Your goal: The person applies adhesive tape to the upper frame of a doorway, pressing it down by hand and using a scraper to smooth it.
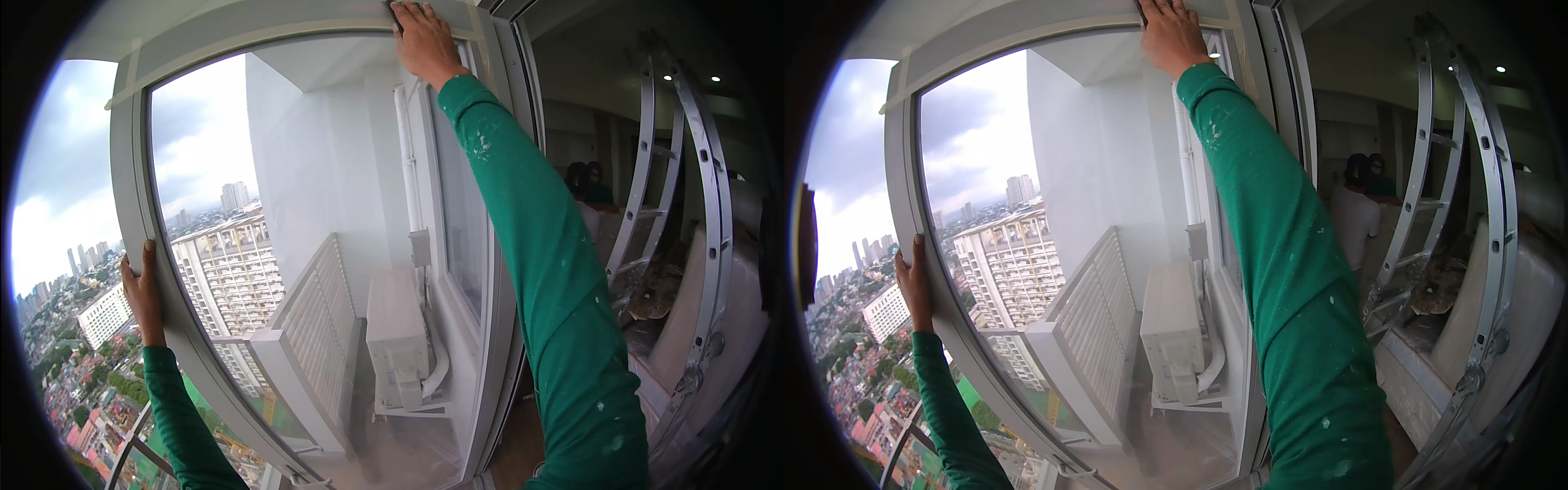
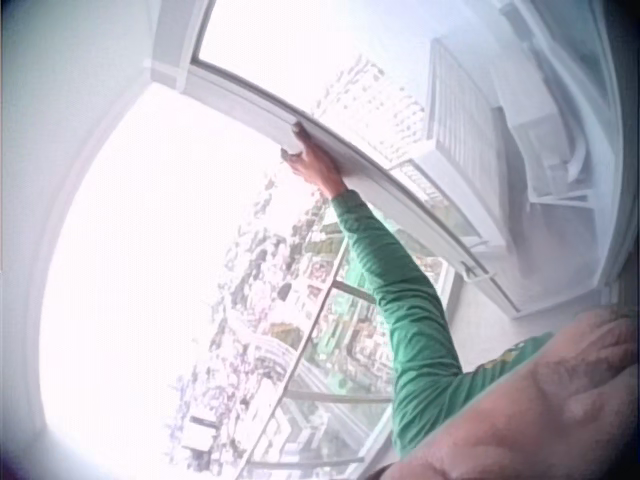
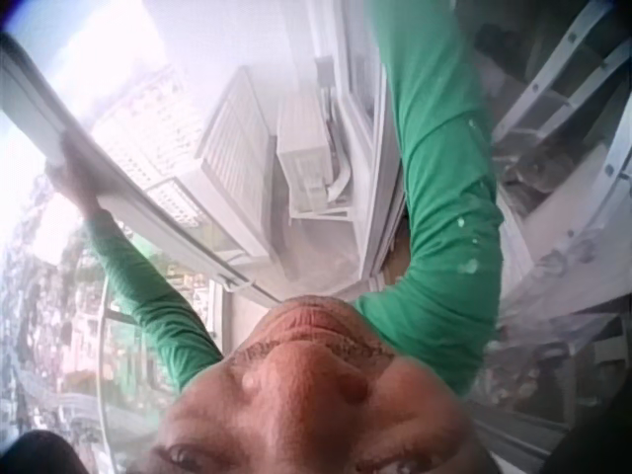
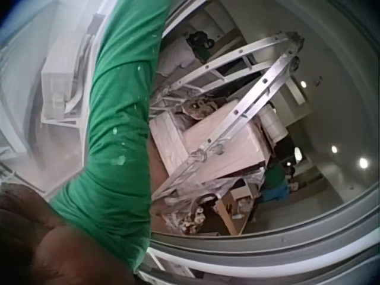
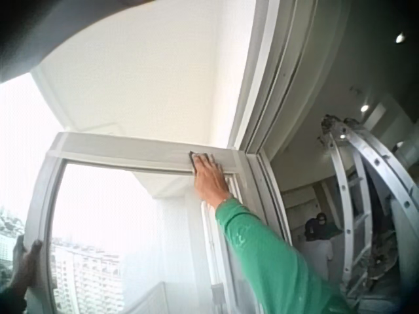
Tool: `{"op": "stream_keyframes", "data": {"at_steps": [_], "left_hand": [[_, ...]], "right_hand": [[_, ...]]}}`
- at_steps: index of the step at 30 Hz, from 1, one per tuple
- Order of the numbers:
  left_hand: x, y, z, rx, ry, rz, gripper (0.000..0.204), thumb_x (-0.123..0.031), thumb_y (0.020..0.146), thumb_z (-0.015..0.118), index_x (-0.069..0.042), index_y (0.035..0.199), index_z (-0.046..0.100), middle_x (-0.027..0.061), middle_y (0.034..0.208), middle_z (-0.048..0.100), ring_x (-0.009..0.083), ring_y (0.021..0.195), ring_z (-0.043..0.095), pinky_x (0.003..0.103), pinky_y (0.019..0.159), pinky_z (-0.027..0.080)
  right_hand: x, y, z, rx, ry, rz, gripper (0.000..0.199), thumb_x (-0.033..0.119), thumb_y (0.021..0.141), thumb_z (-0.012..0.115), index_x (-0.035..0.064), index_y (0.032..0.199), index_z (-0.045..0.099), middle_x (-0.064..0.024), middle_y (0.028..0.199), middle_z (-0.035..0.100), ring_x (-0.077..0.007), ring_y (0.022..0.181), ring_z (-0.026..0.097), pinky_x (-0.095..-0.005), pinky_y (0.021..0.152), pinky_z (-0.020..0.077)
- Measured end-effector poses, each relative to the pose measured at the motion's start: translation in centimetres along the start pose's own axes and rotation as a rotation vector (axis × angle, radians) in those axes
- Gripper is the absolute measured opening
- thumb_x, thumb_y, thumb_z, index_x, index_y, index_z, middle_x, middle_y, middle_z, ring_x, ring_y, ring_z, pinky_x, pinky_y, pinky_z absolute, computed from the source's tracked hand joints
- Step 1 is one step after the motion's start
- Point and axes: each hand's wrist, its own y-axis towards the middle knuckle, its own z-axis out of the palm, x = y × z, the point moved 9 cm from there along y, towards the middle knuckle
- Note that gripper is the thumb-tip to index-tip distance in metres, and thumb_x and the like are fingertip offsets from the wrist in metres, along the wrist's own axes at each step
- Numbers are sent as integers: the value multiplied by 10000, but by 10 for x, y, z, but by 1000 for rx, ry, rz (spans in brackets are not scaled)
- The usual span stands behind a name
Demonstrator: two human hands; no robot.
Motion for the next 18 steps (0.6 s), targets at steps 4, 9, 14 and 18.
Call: {"op": "stream_keyframes", "data": {"at_steps": [4,9,14,18], "left_hand": [[1,-1,13,104,-72,-39,1055,-792,856,603,63,1465,494,308,1335,601,394,1184,641,477,1005,508],[23,9,7,-39,5,-31,1059,-794,848,614,65,1458,509,285,1289,638,372,1135,667,454,987,519],[-11,-4,19,115,-105,-52,1155,-815,819,626,101,1498,444,308,1282,632,378,1117,669,443,976,522],[26,10,9,21,-11,-57,1174,-840,810,607,98,1497,443,312,1304,622,384,1143,662,458,996,515]], "right_hand": [[64,16,19,-75,6,-85,493,230,1064,418,-28,1482,467,-238,1556,460,-432,1470,384,-557,1207,305],[10,26,0,-100,-33,102,476,233,1063,426,-20,1459,502,-213,1530,499,-390,1440,436,-567,1169,338],[62,30,20,-122,-90,10,504,270,1077,377,-20,1473,490,-216,1553,477,-392,1469,401,-586,1189,308],[44,23,2,-30,76,129,507,270,1073,383,-16,1479,487,-217,1552,479,-397,1480,383,-592,1190,309]]}}
